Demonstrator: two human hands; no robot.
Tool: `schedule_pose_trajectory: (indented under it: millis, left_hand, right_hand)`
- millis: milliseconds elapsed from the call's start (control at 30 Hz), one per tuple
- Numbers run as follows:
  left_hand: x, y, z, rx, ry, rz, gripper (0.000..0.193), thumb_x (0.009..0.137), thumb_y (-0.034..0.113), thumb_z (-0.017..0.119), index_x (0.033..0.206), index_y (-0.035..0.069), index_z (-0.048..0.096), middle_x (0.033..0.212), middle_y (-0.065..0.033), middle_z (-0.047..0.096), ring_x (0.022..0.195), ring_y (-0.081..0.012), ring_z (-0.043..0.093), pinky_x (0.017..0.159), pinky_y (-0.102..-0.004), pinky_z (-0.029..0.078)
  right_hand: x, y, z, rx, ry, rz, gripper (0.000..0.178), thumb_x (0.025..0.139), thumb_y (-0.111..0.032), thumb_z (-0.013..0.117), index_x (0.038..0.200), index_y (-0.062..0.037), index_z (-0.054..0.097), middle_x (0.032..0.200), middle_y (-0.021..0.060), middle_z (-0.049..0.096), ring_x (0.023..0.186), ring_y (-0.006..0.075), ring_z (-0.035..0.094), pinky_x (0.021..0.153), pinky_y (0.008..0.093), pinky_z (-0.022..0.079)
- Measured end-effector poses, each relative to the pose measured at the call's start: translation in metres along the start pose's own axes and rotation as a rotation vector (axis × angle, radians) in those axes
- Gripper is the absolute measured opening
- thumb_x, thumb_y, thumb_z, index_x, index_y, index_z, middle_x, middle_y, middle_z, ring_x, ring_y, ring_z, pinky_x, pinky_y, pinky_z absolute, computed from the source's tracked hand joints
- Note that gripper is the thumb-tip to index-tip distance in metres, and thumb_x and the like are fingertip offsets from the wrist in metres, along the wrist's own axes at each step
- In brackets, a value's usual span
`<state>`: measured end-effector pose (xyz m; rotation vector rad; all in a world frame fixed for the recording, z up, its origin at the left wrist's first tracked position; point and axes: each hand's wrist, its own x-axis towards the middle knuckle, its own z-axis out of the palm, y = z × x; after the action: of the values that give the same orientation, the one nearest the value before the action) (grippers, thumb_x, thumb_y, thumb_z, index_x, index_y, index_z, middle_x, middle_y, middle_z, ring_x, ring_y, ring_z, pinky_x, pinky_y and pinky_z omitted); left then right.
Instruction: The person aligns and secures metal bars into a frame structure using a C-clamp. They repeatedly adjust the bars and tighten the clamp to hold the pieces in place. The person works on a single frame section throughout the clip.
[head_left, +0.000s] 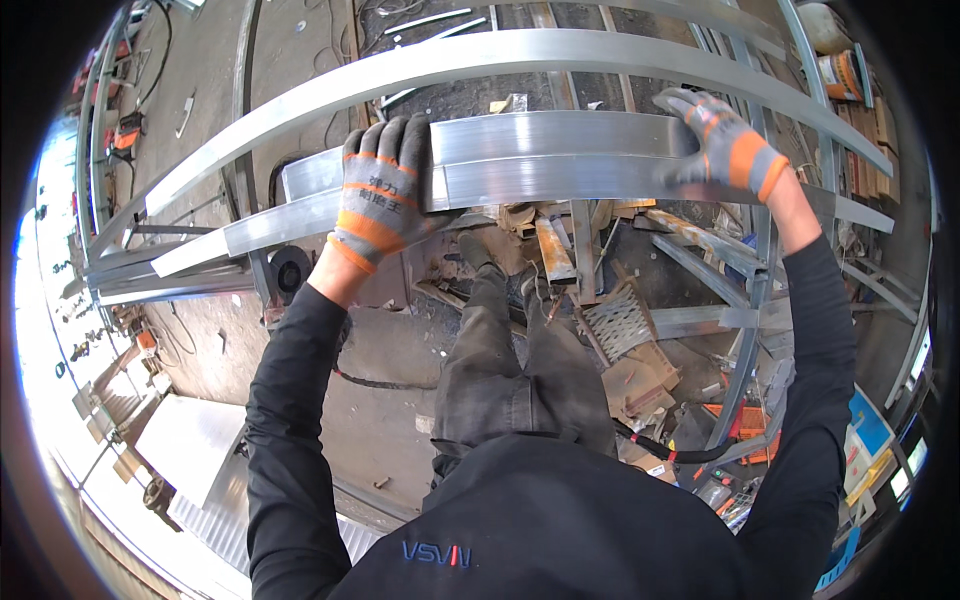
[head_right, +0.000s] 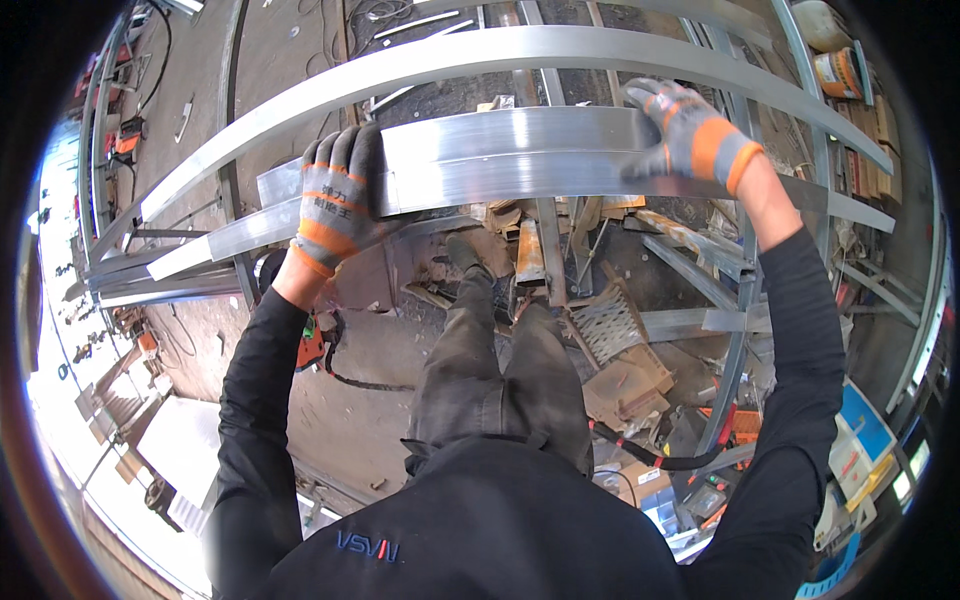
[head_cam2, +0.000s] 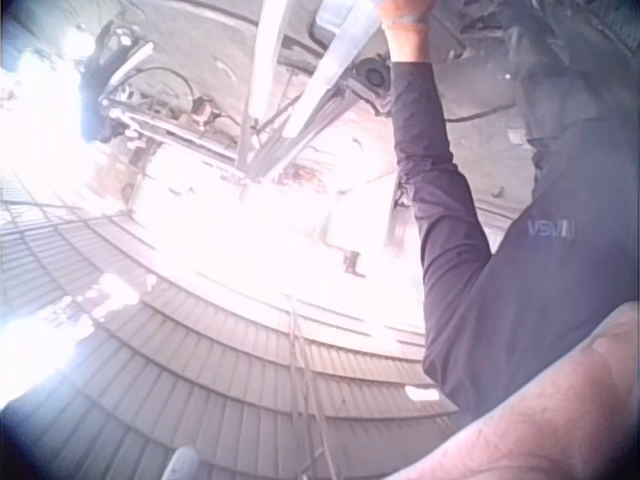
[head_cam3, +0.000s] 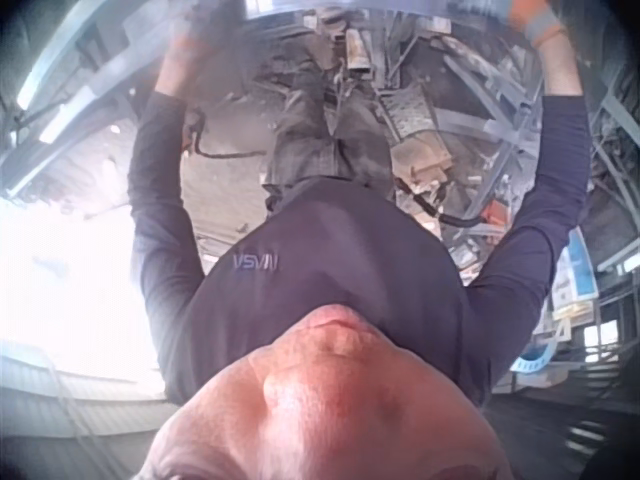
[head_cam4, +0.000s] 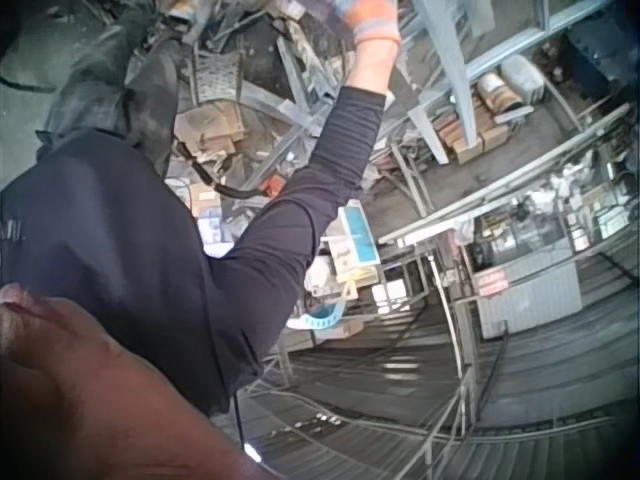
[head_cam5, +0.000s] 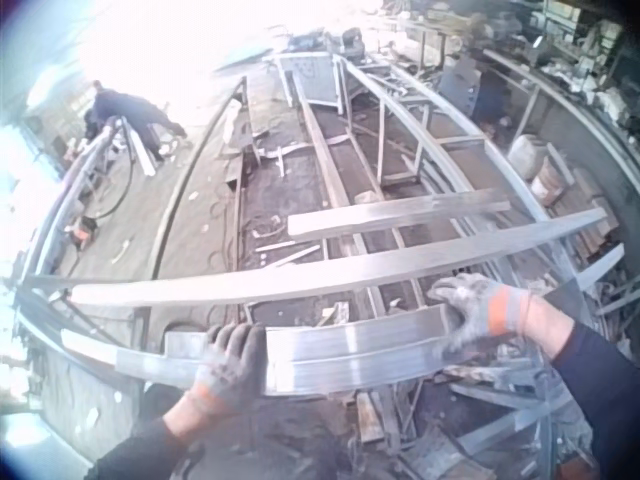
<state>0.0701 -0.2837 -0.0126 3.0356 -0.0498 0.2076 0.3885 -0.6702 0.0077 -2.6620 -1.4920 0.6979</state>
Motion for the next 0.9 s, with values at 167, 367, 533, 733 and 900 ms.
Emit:
schedule_pose_trajectory:
  millis: [167, 367, 533, 733, 900]
  left_hand:
    - [-0.002, -0.003, 0.002, -0.038, 0.059, 0.02, 0.119, 0.072, 0.059, 0.097, 0.166, 0.001, 0.052, 0.156, -0.0257, 0.059, 0.145, -0.0481, 0.055, 0.126, -0.063, 0.041]
    - [-0.005, -0.006, 0.005, -0.006, 0.001, 0.013, 0.118, 0.078, 0.06, 0.095, 0.169, 0.0, 0.049, 0.157, -0.0251, 0.057, 0.146, -0.0467, 0.054, 0.126, -0.0648, 0.038]
    - [-0.003, -0.004, 0.004, -0.008, -0.036, 0.016, 0.119, 0.076, 0.052, 0.099, 0.171, 0.0, 0.048, 0.157, -0.0262, 0.056, 0.146, -0.0466, 0.054, 0.127, -0.0656, 0.038]
    - [-0.006, -0.023, -0.009, -0.023, -0.094, 0.149, 0.135, 0.064, 0.052, 0.106, 0.174, 0.001, 0.046, 0.165, -0.0226, 0.057, 0.149, -0.0457, 0.055, 0.127, -0.062, 0.042]
    - [-0.017, -0.045, -0.01, 0.172, -0.194, 0.222, 0.108, 0.084, 0.024, 0.093, 0.18, 0.021, 0.046, 0.174, -0.0237, 0.054, 0.156, -0.0465, 0.057, 0.121, -0.0614, 0.054]
  right_hand:
    - [-0.016, -0.042, 0.009, -0.119, 0.077, -0.094, 0.149, 0.063, -0.072, 0.102, 0.181, -0.0075, 0.037, 0.172, 0.0261, 0.052, 0.159, 0.0488, 0.05, 0.136, 0.0602, 0.037]
    - [-0.019, -0.051, 0.027, -0.174, 0.273, -0.201, 0.14, 0.062, -0.054, 0.105, 0.179, -0.0091, 0.043, 0.156, 0.0233, 0.059, 0.149, 0.0453, 0.057, 0.13, 0.0618, 0.042]
    - [-0.014, -0.04, 0.04, -0.066, 0.392, -0.321, 0.13, 0.065, -0.044, 0.102, 0.177, -0.0069, 0.048, 0.15, 0.0234, 0.06, 0.139, 0.0456, 0.059, 0.123, 0.0603, 0.045]
    - [-0.014, -0.04, 0.037, -0.055, 0.372, -0.349, 0.125, 0.07, -0.044, 0.102, 0.177, -0.0059, 0.049, 0.151, 0.0235, 0.062, 0.138, 0.0449, 0.061, 0.121, 0.0583, 0.049]
    - [-0.013, -0.04, 0.04, -0.084, 0.417, -0.364, 0.121, 0.073, -0.043, 0.102, 0.176, -0.0074, 0.051, 0.151, 0.0219, 0.063, 0.139, 0.0458, 0.062, 0.121, 0.0574, 0.05]
